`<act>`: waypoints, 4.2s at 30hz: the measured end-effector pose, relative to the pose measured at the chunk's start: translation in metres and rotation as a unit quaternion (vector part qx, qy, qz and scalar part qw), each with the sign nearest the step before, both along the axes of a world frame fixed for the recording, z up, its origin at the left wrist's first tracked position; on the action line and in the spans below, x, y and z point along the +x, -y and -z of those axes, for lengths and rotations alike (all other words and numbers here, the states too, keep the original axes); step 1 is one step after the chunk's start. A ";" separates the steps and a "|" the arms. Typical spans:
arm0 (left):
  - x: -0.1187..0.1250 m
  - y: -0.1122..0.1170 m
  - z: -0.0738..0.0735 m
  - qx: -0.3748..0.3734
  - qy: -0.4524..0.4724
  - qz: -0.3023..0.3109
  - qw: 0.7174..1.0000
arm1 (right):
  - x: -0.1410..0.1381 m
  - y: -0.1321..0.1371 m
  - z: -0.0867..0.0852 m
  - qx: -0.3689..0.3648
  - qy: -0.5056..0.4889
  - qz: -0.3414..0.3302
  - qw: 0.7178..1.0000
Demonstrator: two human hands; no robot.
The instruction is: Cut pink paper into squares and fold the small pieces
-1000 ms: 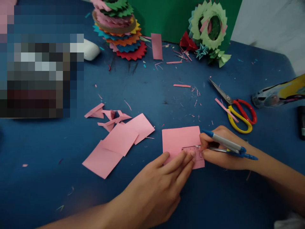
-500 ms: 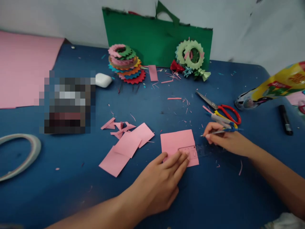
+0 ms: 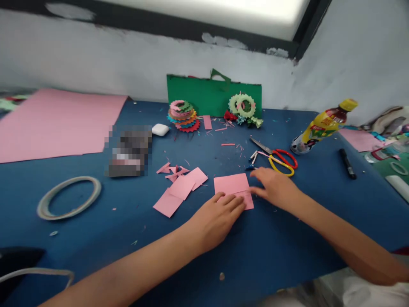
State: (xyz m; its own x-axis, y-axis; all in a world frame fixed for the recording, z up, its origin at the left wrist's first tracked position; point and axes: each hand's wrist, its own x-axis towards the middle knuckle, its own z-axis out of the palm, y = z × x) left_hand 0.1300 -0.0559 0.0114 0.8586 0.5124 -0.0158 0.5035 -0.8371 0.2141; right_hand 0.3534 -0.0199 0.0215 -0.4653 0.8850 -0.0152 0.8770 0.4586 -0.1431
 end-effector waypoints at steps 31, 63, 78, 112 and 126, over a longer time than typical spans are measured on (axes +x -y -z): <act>0.005 -0.069 -0.016 -0.216 0.055 -0.261 0.939 | -0.010 0.016 0.023 -0.023 -0.461 0.078 0.884; -0.017 0.009 -0.014 -0.471 0.503 -0.256 0.678 | -0.037 0.050 0.014 -0.294 -0.659 0.021 0.692; -0.014 -0.002 0.006 -0.253 0.448 -0.220 0.829 | -0.028 0.037 0.026 -0.020 -0.481 0.000 0.877; -0.007 0.002 -0.008 -0.476 0.634 -0.329 0.513 | 0.085 -0.059 0.046 0.136 -0.049 0.233 0.962; -0.007 0.014 -0.016 -0.474 0.626 -0.323 0.529 | 0.045 -0.007 -0.020 0.016 -0.533 0.201 0.822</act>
